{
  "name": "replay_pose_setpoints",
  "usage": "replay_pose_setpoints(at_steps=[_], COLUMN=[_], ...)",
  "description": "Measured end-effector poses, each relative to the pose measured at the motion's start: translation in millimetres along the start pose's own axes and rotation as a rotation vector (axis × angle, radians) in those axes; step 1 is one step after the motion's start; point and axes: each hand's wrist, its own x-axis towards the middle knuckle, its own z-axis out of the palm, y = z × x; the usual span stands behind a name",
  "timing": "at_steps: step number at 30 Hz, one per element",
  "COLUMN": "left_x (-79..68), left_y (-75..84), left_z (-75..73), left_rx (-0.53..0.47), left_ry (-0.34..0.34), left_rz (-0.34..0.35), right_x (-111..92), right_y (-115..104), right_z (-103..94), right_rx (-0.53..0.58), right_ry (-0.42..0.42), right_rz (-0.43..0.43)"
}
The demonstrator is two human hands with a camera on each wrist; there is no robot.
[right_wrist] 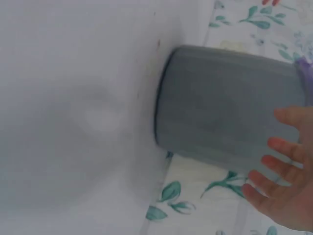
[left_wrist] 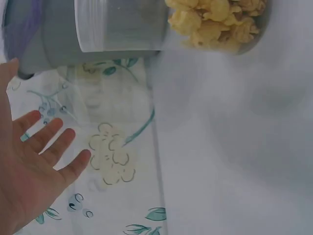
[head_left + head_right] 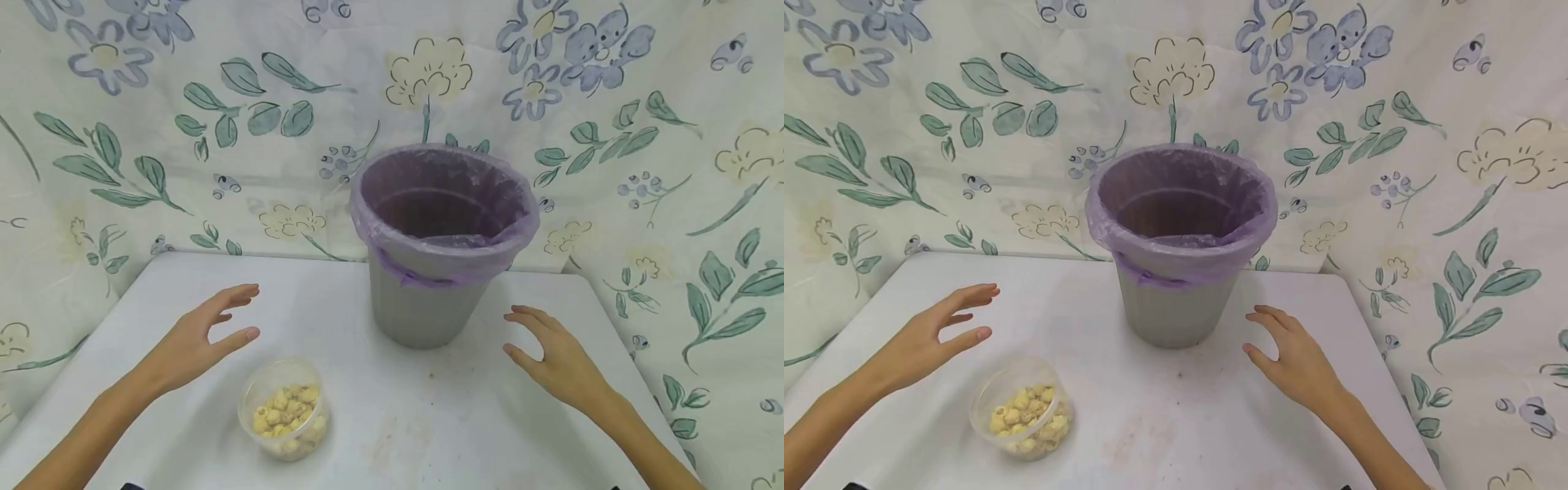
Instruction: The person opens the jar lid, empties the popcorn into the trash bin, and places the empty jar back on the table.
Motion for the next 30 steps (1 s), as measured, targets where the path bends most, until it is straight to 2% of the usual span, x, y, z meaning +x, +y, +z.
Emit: replay_pose_setpoints(at_steps=[6,10,16,20,30], left_x=[-14.6,-22.3,-30.5,-35.2,-52.8], left_y=[-9.1,-12.3,-14.9,-17.3,-26.7], left_z=[8.7,13.2,16.0,20.6,34.1], left_rx=[-0.066,-0.098,-0.285,-0.360,-0.407], left_ry=[-0.034,-0.071,-0.162,-0.211,-0.303], left_rz=[0.089,0.120,0.144,0.175,0.114], right_x=[1,1,2,5,13], right_y=[-16,-28,-44,-53,-79], right_z=[16.6,30.2,48.6,60.1,91.5], right_rx=[0.060,0.131,0.247,0.350,0.583], right_ry=[0.017,0.032,0.071,0.062,-0.034], right_rz=[-0.020,-0.061,-0.115,-0.125,-0.138])
